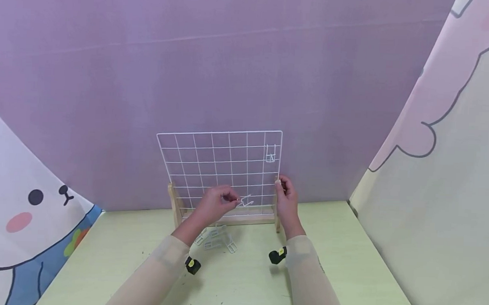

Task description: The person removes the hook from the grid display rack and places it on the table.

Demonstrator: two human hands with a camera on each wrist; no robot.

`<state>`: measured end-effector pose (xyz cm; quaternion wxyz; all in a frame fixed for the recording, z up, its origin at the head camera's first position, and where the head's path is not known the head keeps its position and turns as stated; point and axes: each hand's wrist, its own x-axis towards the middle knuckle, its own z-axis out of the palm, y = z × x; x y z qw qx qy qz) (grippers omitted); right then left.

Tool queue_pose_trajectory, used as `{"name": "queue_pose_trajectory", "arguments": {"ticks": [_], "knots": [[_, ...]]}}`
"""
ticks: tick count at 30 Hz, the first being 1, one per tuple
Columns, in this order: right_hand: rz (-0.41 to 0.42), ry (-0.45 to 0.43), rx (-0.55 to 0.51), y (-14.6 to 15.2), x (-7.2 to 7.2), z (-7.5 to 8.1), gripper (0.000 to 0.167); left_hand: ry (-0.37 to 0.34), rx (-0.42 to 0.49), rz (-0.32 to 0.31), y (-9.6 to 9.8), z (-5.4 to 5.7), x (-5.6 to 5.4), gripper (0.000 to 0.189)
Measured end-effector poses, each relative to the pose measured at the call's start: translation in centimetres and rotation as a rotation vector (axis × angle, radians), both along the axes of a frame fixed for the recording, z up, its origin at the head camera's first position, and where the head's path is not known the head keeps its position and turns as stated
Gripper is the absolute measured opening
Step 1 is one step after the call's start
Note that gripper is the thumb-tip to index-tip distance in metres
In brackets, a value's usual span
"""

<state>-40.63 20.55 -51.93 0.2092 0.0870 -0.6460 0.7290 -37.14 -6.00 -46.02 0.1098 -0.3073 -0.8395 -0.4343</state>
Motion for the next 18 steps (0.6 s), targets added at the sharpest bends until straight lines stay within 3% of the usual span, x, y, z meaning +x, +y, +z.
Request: {"name": "queue_pose_trajectory", "arguments": {"ticks": [18], "knots": [[-0.011,0.004,0.01,0.0,-0.1,-0.2,0.038,-0.049,-0.108,-0.016,-0.8,-1.9,-0.4,0.005]]}}
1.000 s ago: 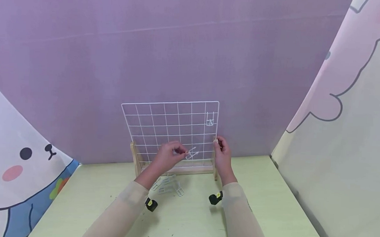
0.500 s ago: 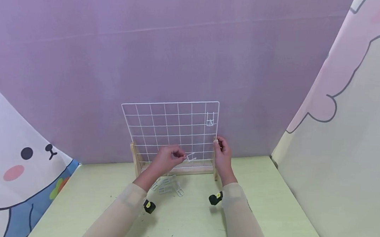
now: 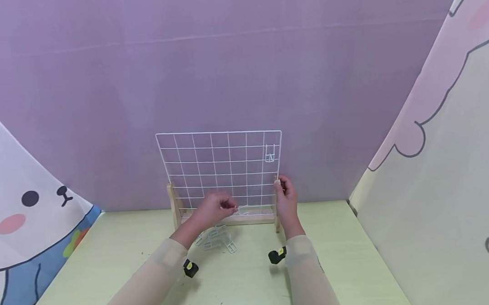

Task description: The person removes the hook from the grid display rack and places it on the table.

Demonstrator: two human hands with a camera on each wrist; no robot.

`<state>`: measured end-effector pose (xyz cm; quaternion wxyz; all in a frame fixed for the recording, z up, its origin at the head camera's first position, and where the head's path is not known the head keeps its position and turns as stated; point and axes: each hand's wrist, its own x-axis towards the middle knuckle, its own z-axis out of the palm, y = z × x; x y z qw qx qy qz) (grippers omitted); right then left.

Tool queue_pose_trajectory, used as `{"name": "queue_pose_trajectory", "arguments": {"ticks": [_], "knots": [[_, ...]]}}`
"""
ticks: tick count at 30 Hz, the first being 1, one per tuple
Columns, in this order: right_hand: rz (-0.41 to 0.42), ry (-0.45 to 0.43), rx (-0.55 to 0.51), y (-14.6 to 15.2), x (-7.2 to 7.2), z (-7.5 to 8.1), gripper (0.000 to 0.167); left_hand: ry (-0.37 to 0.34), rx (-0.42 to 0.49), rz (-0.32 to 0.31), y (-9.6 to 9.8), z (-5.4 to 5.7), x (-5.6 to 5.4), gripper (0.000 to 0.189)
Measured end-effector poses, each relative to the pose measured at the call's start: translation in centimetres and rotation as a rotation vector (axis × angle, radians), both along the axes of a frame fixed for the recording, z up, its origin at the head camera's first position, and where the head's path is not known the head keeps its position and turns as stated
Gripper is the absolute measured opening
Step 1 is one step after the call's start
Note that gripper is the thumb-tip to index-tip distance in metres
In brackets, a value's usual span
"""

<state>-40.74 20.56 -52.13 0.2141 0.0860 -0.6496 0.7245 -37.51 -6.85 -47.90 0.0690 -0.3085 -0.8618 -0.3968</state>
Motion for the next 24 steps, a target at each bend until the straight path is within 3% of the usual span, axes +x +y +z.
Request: {"name": "queue_pose_trajectory", "arguments": {"ticks": [13,24], "knots": [[0.007,-0.02,0.004,0.1,0.2,0.1,0.039,-0.077,-0.024,0.008,-0.3,-0.9,0.0,0.008],[-0.013,0.054,-0.009,-0.2,-0.1,0.1,0.033,-0.132,-0.06,0.02,-0.6,-2.0,-0.3,0.009]]}}
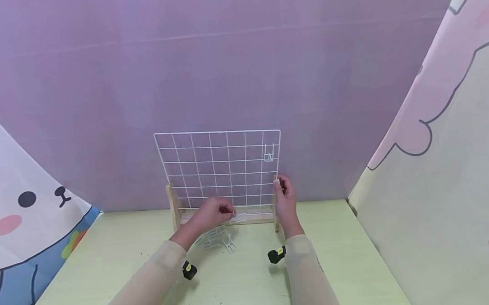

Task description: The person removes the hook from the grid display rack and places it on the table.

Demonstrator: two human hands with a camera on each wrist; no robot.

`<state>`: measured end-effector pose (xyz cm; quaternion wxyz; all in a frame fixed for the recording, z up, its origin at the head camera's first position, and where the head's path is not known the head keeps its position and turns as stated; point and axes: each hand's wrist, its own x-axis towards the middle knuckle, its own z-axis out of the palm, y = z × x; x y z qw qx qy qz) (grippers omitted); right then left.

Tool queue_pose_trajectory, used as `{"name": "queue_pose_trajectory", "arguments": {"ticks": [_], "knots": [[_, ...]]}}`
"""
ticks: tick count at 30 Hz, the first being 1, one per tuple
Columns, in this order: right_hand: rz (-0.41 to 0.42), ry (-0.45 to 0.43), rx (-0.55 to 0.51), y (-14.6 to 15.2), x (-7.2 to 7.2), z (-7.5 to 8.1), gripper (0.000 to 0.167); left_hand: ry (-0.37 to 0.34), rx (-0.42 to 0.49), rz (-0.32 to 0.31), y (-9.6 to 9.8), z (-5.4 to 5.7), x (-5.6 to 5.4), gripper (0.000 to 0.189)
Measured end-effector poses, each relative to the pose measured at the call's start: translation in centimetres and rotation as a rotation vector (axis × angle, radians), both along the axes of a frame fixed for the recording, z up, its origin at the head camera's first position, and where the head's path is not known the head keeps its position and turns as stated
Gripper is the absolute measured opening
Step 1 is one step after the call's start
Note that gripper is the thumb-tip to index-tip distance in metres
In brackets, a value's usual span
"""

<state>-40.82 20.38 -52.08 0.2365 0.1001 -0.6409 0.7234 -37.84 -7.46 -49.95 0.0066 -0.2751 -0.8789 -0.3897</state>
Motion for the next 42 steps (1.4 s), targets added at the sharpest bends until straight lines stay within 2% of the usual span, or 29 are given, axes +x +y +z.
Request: {"name": "queue_pose_trajectory", "arguments": {"ticks": [6,14,22,30,42], "knots": [[-0.005,-0.017,0.012,0.1,0.2,0.1,0.034,-0.021,0.011,-0.003,-0.2,-0.6,-0.1,0.004],[0.014,-0.047,0.018,0.2,0.3,0.3,0.038,0.002,0.004,-0.01,-0.2,-1.5,-0.4,0.006],[-0.001,-0.035,0.009,0.1,0.0,0.2,0.036,0.016,-0.037,-0.008,0.0,-2.0,-0.5,0.006],[-0.001,-0.042,0.014,0.0,0.0,0.1,0.037,0.024,-0.036,-0.033,-0.1,-2.3,-0.4,0.005],[0.003,-0.012,0.004,0.0,0.2,0.1,0.036,0.036,-0.066,-0.023,-0.2,-3.2,-0.6,0.005]]}}
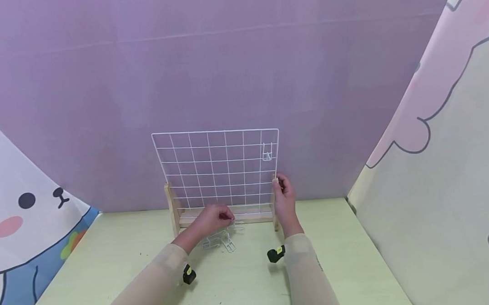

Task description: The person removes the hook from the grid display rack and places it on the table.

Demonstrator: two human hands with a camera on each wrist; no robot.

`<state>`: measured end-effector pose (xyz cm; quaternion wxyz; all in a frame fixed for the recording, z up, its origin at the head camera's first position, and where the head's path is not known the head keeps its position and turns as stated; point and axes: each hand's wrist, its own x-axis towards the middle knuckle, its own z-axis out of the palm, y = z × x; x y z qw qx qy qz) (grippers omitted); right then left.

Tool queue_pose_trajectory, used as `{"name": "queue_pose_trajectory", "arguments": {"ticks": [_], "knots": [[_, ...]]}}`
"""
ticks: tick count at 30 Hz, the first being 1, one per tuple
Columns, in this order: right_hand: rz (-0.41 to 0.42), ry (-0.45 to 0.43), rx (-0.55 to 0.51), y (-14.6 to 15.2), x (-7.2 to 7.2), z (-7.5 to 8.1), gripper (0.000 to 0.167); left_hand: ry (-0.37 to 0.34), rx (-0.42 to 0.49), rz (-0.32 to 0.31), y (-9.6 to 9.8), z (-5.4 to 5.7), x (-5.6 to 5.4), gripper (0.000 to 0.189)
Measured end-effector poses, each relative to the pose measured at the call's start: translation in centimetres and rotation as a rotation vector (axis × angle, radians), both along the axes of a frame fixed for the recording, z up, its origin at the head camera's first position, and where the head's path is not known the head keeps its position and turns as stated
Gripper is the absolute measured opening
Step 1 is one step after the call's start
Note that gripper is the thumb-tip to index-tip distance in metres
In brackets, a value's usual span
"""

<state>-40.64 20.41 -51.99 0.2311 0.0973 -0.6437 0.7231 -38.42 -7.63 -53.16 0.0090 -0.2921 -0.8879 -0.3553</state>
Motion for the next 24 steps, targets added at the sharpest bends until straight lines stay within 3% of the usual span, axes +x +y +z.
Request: {"name": "queue_pose_trajectory", "arguments": {"ticks": [11,24], "knots": [[-0.009,-0.002,0.012,-0.04,-0.15,-0.1,0.038,0.019,-0.019,-0.007,0.03,-0.96,-0.35,0.008],[-0.002,-0.023,0.02,0.02,0.05,0.03,0.041,0.015,-0.019,-0.02,0.05,-1.06,-0.46,0.005]]}}
